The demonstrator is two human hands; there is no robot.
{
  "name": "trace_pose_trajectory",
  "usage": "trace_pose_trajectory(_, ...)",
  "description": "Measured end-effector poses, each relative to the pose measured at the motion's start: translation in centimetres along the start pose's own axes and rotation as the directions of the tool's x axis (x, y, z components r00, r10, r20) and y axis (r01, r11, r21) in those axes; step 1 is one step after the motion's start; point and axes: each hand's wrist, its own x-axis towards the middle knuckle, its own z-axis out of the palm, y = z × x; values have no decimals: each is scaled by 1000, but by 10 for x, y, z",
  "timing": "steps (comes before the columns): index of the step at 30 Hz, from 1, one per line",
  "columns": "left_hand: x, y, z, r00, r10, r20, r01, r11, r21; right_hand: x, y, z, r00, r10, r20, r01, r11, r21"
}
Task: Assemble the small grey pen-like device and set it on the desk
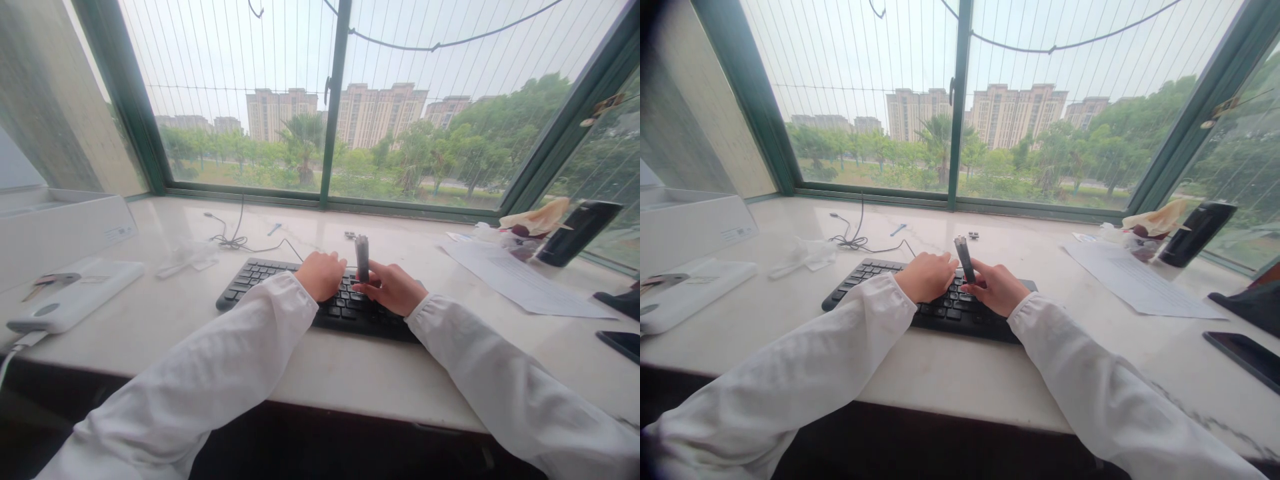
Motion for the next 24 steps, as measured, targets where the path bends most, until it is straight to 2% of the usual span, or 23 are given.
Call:
trace_pose_trajectory(17, 0, 0, -1, 1000, 2, 8, -3, 1000, 12, -2, 7, -5, 999, 4, 39, -5, 1000, 25)
trace_pose_trajectory(24, 0, 1, -1, 1000, 10, 11, -10, 1000, 14, -2, 10, 0, 997, -73, -14, 74, 997, 11)
